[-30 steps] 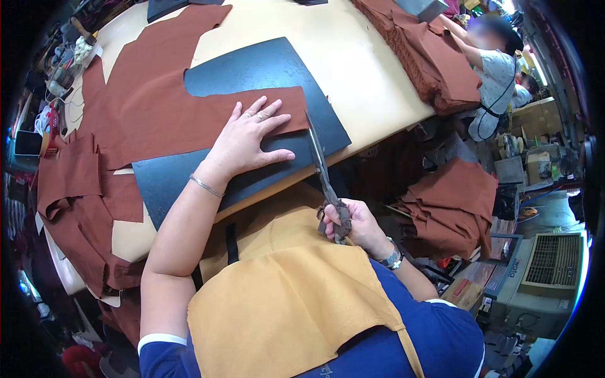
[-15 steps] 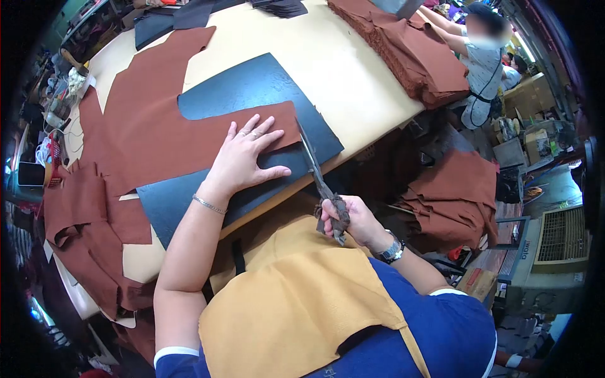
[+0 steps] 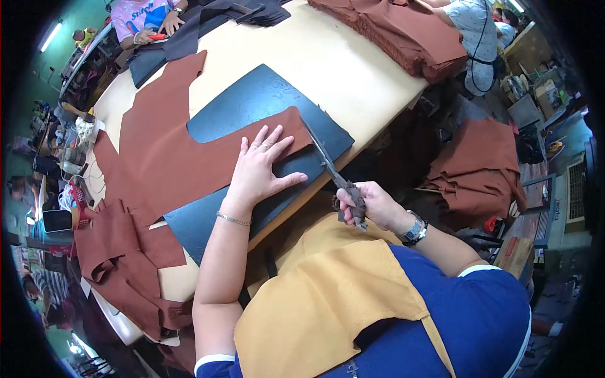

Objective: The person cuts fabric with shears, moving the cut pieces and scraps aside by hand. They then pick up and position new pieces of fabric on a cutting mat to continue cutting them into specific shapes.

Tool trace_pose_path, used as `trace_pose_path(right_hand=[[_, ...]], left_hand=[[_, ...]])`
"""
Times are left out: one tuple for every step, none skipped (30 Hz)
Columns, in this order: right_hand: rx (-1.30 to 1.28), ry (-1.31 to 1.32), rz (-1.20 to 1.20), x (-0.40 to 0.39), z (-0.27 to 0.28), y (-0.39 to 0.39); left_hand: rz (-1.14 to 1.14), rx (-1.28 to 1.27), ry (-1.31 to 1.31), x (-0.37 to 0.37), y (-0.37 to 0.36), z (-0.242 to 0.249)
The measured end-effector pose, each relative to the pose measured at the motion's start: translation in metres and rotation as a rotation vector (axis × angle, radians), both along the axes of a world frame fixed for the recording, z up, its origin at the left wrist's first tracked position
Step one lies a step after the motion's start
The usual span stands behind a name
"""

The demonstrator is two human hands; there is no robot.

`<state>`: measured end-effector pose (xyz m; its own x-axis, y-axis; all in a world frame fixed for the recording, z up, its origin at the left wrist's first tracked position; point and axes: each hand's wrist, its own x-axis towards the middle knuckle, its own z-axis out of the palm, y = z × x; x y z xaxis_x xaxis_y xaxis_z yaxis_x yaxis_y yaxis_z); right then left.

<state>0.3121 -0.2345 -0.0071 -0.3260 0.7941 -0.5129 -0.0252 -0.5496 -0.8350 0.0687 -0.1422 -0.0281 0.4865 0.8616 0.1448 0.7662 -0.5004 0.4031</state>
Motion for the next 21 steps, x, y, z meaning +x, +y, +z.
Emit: trace_pose_path(right_hand=[[0.0, -0.02, 0.009, 0.001, -0.001, -0.002], [0.0, -0.041, 0.018, 0.002, -0.001, -0.005], [-0.001, -0.063, 0.027, 0.003, -0.001, -0.008], [-0.003, -0.049, 0.014, 0.004, -0.001, -0.01], [-0.009, -0.04, 0.011, 0.004, -0.001, -0.01], [-0.016, -0.031, 0.007, 0.004, -0.001, -0.009], [-0.021, -0.022, 0.002, 0.004, 0.0, -0.008], [-0.018, -0.018, 0.003, 0.003, 0.0, -0.005], [-0.013, -0.014, 0.004, 0.001, 0.0, -0.001], [-0.008, -0.009, 0.006, 0.0, 0.0, 0.002], [-0.01, 0.002, 0.001, 0.0, -0.001, 0.003], [-0.012, 0.012, -0.002, 0.0, -0.003, 0.004], [-0.014, 0.023, -0.006, 0.0, -0.004, 0.004], [-0.005, 0.0, 0.001, 0.0, -0.004, 0.003], [0.002, -0.024, 0.008, 0.001, -0.003, 0.001], [0.005, -0.047, 0.015, 0.001, -0.004, -0.002], [0.005, -0.044, 0.012, 0.002, -0.005, -0.005], [0.009, -0.044, 0.008, 0.003, -0.006, -0.006], [0.014, -0.044, 0.004, 0.005, -0.007, -0.007], [0.001, -0.029, 0.001, 0.006, -0.008, -0.005], [-0.011, -0.014, -0.003, 0.005, -0.008, -0.003]], left_hand=[[0.003, -0.002, -0.003, 0.0, 0.0, 0.0], [0.002, -0.001, 0.001, 0.0, 0.0, -0.001], [0.003, 0.0, 0.004, 0.0, 0.0, 0.0], [0.003, 0.0, 0.007, 0.0, 0.001, 0.0], [0.0, 0.005, 0.007, 0.0, 0.001, 0.0], [-0.004, 0.01, 0.007, 0.0, 0.001, -0.001], [-0.008, 0.015, 0.006, 0.0, 0.0, -0.001], [-0.018, 0.014, 0.005, 0.0, 0.0, -0.001], [-0.029, 0.013, 0.004, 0.0, 0.0, 0.0], [-0.038, 0.013, 0.004, 0.0, 0.0, 0.0], [-0.04, 0.014, 0.005, 0.0, 0.0, 0.0], [-0.042, 0.015, 0.006, 0.0, 0.0, 0.0], [-0.043, 0.015, 0.007, 0.0, 0.0, 0.0], [-0.039, 0.02, 0.0, 0.0, 0.001, 0.0], [-0.035, 0.022, -0.007, 0.0, 0.001, -0.001], [-0.031, 0.021, -0.013, 0.0, 0.001, -0.002], [-0.028, 0.016, -0.011, -0.001, 0.001, -0.004], [-0.026, 0.013, -0.01, -0.001, 0.001, -0.003], [-0.024, 0.012, -0.01, 0.0, 0.001, -0.003], [-0.028, 0.006, -0.014, 0.0, 0.0, -0.001], [-0.039, 0.003, -0.013, 0.0, 0.0, -0.001]])
